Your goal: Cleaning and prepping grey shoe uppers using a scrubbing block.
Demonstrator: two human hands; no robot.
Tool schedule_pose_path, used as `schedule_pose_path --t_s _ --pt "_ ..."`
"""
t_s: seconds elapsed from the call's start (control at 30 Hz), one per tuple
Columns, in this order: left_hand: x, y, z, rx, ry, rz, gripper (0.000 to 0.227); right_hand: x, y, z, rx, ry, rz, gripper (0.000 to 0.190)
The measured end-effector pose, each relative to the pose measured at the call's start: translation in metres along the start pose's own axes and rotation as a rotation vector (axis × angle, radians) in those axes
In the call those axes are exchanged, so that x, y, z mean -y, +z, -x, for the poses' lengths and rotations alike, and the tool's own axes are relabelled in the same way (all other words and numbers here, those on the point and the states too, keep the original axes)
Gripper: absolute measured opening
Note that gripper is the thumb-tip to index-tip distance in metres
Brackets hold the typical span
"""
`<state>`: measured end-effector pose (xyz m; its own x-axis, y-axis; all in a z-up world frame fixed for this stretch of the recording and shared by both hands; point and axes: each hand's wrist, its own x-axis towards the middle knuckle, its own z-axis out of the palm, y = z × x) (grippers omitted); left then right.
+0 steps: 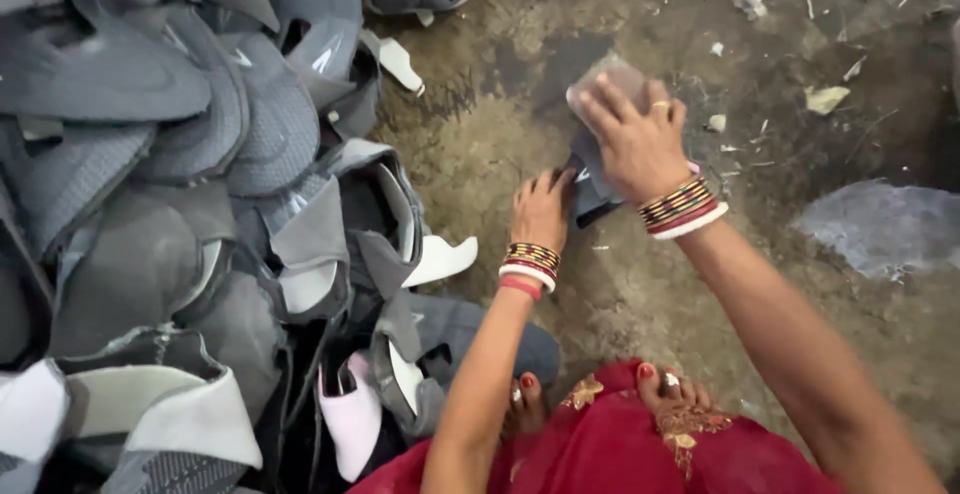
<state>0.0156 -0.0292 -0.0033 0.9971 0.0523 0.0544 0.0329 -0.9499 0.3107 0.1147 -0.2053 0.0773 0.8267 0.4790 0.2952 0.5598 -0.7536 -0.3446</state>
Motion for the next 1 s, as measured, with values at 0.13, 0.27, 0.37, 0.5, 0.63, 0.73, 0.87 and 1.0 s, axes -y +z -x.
schedule_pose_path --t_s 0.13,0.27,0.37,0.5,0.63,0.73,0.87,1.0 --pt "-0.003 -0.017 -0.006 -0.132 0.086 0.127 0.034 0.014 -0.013 0.034 -0.088 -0.029 -0.035 0.061" --pt "-0.006 -0.025 -0.008 -0.012 0.005 0.075 0.036 0.013 -0.010 0.067 0.029 -0.130 0.181 0.071" --pt "-0.001 -0.028 -0.012 0.005 0.023 0.073 0.037 0.006 -0.004 0.090 0.066 -0.128 0.179 0.071" --pt "-0.001 -0.035 -0.007 -0.040 0.057 0.104 0.038 -0.003 -0.017 0.091 0.097 -0.124 0.065 0.068" --pt "-0.004 -0.037 -0.003 0.011 0.029 0.151 0.040 -0.015 -0.030 0.031 -0.015 -0.042 -0.031 0.063" --pt "-0.006 -0.048 -0.003 0.003 -0.010 0.157 0.042 -0.043 -0.026 0.000 0.017 0.101 -0.143 0.062" --pt "-0.009 -0.074 -0.011 -0.087 -0.235 0.377 0.048 -0.066 -0.047 0.030 -0.190 0.226 -0.406 0.055" --pt "-0.084 -0.150 -0.032 -0.108 -0.271 0.292 0.040 -0.073 -0.059 0.105 -0.373 0.419 -0.860 0.047"
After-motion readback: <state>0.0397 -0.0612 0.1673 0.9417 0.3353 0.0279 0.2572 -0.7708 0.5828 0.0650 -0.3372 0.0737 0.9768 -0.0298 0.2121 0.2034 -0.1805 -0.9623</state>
